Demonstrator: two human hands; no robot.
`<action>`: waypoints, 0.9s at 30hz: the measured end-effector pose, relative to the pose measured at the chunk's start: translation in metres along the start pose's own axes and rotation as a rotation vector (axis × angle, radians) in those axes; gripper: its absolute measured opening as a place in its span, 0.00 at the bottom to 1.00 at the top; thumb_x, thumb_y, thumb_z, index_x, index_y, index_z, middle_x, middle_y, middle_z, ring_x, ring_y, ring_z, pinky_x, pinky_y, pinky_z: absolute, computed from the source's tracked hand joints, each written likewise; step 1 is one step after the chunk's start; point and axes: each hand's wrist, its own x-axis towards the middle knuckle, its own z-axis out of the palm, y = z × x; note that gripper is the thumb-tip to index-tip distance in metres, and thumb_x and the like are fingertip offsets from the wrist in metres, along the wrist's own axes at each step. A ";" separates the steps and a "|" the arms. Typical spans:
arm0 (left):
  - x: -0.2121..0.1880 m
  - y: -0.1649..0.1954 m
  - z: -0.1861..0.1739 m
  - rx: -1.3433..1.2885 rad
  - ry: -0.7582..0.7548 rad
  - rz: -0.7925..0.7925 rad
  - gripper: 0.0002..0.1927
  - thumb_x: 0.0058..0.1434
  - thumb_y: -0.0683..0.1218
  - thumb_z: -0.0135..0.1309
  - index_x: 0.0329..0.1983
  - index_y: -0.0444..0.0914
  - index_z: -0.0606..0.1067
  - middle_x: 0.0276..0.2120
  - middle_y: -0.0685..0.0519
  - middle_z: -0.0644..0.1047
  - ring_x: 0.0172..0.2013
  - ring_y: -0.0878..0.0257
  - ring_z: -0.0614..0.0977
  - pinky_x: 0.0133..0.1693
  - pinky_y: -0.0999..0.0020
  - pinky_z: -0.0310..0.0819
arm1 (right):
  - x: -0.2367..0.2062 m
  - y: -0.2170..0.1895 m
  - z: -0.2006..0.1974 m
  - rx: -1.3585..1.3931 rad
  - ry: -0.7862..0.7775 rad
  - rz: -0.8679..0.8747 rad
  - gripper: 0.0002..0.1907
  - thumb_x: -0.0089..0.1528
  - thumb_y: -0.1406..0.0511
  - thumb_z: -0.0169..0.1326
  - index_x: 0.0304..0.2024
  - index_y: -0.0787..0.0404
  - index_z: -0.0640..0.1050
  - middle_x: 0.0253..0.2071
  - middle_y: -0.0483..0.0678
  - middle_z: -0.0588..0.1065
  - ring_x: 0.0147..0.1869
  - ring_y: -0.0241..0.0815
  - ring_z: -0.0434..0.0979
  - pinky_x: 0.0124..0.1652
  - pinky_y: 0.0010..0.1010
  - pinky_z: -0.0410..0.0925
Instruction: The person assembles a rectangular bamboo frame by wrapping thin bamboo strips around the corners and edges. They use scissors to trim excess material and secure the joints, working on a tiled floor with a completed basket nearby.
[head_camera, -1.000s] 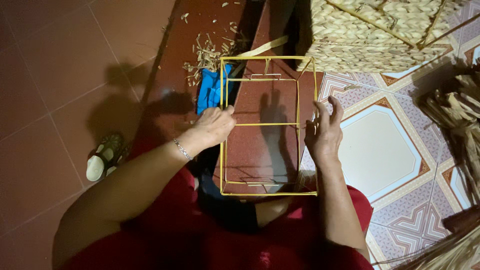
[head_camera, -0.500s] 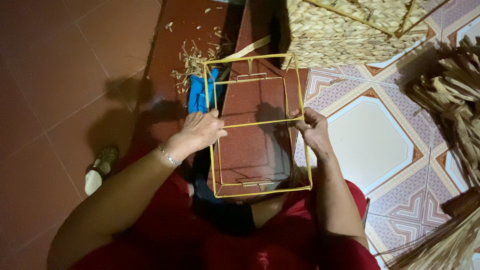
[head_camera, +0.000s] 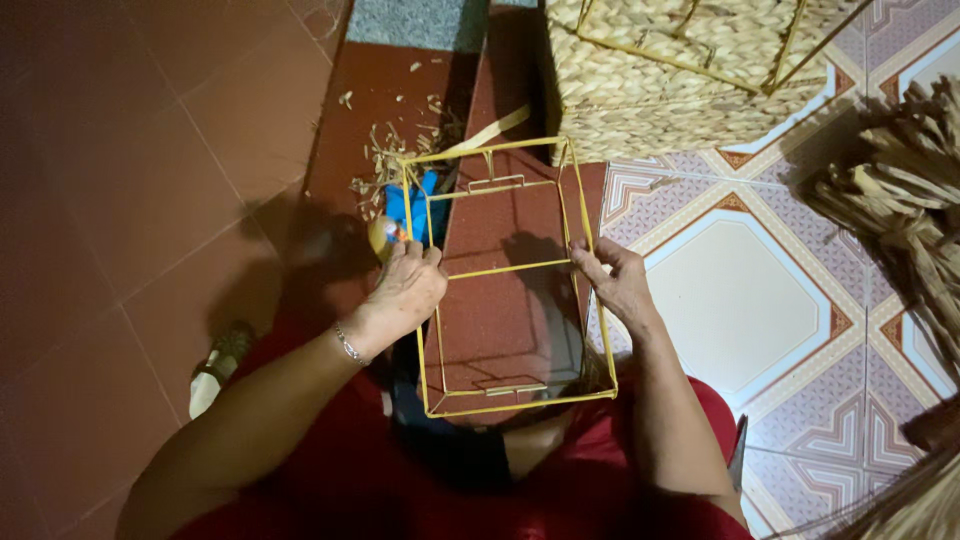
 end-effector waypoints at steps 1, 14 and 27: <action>0.002 -0.002 0.002 -0.052 -0.019 -0.009 0.09 0.58 0.42 0.52 0.37 0.35 0.80 0.40 0.44 0.75 0.46 0.44 0.77 0.51 0.44 0.67 | 0.001 0.001 0.000 0.017 0.001 -0.016 0.18 0.66 0.58 0.58 0.49 0.66 0.81 0.37 0.47 0.81 0.42 0.34 0.79 0.45 0.29 0.71; 0.001 -0.025 -0.017 -0.538 -0.202 -0.306 0.15 0.59 0.55 0.60 0.38 0.40 0.75 0.38 0.48 0.73 0.37 0.51 0.79 0.39 0.52 0.76 | 0.006 0.004 0.002 0.011 0.013 0.056 0.18 0.65 0.56 0.59 0.47 0.65 0.82 0.33 0.47 0.81 0.38 0.33 0.78 0.42 0.30 0.71; 0.187 -0.035 0.000 -0.408 0.484 -0.052 0.10 0.64 0.45 0.53 0.44 0.36 0.79 0.42 0.47 0.77 0.47 0.51 0.75 0.49 0.50 0.70 | 0.005 0.009 0.003 0.057 0.012 0.026 0.16 0.65 0.59 0.58 0.47 0.65 0.82 0.34 0.46 0.81 0.41 0.33 0.79 0.44 0.28 0.72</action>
